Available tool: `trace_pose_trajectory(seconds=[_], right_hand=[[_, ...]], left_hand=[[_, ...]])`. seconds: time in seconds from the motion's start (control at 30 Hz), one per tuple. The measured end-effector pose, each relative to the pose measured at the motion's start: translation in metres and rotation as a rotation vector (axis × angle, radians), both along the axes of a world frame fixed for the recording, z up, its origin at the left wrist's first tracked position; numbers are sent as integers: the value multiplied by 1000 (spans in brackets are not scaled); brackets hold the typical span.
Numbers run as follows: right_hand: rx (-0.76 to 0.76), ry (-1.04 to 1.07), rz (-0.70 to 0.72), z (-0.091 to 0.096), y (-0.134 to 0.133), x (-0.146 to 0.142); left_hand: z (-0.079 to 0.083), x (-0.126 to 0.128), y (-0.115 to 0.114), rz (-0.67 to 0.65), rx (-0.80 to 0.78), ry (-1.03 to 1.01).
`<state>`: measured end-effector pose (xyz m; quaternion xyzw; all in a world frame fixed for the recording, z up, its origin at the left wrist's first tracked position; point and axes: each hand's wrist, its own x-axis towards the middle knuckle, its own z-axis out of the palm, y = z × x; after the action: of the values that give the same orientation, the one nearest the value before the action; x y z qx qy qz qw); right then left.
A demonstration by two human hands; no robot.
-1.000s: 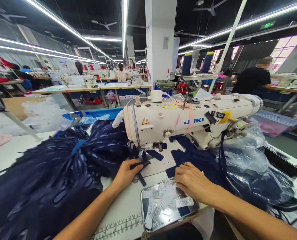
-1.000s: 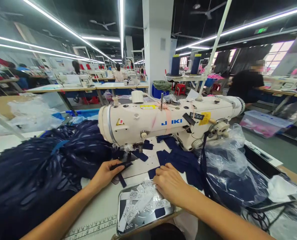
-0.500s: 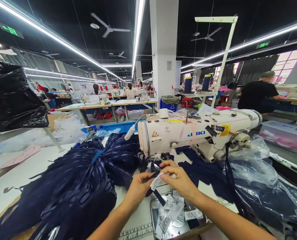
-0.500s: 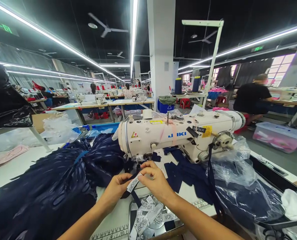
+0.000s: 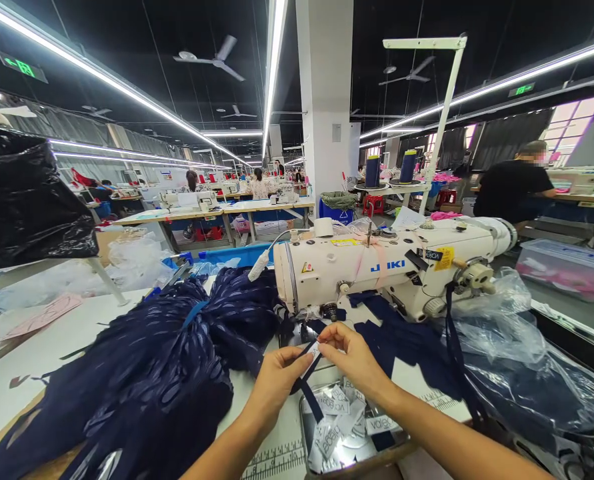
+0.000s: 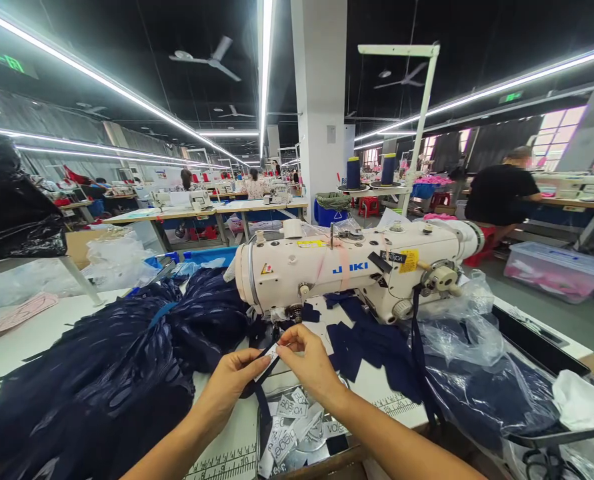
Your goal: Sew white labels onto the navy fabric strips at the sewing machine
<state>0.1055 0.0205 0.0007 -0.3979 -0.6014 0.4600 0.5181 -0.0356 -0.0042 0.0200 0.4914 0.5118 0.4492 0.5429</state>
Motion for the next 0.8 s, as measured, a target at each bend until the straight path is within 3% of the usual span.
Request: trace_pose_trajectory(seconds=[0.13, 0.37, 0.53, 0.6, 0.7, 0.8], right_hand=[[-84, 29, 75, 0, 3, 3], [-106, 69, 112, -1, 0, -3], [-63, -46, 239, -3, 13, 30], [52, -288, 167, -2, 19, 54], [311, -803, 132, 0, 24, 84], [506, -1200, 179, 2, 23, 98]], left_hand=[[-2, -2, 2, 4, 9, 18], [-6, -7, 6, -60, 33, 37], [-8, -30, 7, -175, -22, 149], [-6, -42, 12, -135, 159, 391], [-6, -50, 27, -8, 774, 913], [-13, -40, 46, -138, 1215, 1316]])
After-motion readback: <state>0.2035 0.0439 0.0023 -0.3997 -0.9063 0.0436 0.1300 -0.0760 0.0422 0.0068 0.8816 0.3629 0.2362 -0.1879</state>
